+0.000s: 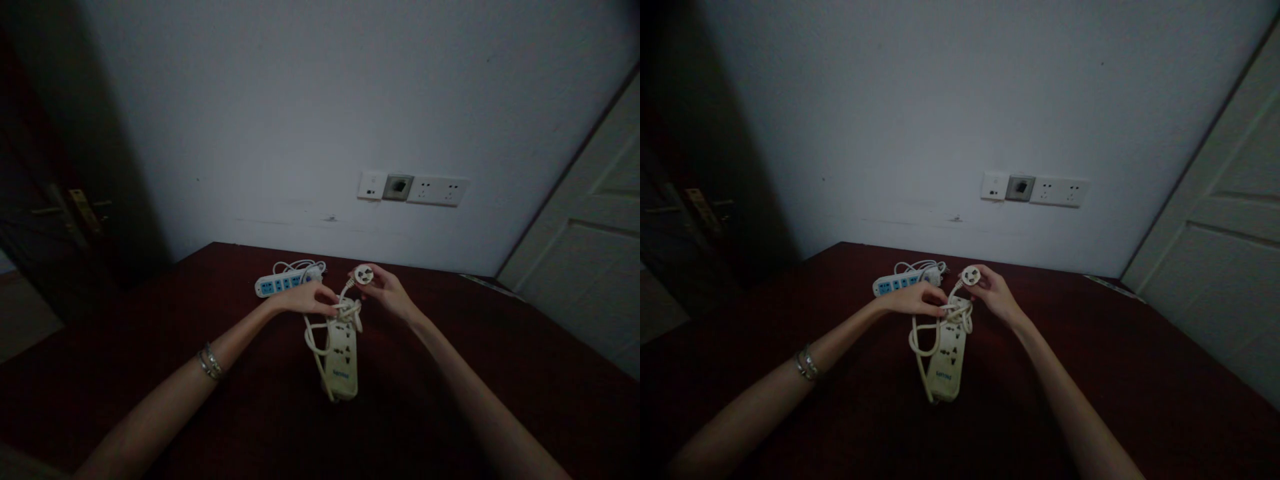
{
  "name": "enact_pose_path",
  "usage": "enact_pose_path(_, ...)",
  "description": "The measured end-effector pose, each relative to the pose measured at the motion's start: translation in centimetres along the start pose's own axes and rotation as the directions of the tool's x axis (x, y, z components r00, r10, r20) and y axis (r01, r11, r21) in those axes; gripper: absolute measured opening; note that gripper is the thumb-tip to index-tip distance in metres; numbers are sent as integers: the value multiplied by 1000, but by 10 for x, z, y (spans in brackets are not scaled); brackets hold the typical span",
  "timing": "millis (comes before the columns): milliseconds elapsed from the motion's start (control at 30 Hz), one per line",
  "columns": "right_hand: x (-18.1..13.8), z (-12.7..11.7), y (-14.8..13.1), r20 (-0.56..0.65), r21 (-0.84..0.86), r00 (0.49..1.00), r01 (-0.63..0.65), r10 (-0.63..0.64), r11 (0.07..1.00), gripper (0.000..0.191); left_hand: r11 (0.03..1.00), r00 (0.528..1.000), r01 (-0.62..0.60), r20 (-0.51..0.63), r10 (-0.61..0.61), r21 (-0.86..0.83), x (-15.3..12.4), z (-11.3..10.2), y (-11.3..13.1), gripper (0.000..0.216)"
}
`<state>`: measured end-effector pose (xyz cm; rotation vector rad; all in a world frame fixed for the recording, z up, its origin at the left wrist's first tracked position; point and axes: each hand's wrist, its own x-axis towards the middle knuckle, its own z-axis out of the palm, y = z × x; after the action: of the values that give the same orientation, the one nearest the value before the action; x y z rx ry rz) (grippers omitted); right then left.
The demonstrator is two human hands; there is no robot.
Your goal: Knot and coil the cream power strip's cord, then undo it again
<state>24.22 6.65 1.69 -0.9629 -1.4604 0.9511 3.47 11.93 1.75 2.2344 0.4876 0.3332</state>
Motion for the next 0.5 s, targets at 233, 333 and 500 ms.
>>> enact_pose_path(233, 2, -16, -3, -3, -20, 1000, -23, 23, 1000, 31, 995, 1000, 26, 12, -27, 95, 3, -3, -13, 25)
enact_pose_path(333, 3, -20, 0, -33, 2, 998, -48, 48, 999, 33, 992, 1000, 15, -24, -13, 127, 4, -1, -12, 24)
enact_pose_path(500, 2, -21, 9, -46, 39, 988, -145, 147, 989, 37, 991, 990, -43, -125, 59, 129, 6, 4, -7, 24)
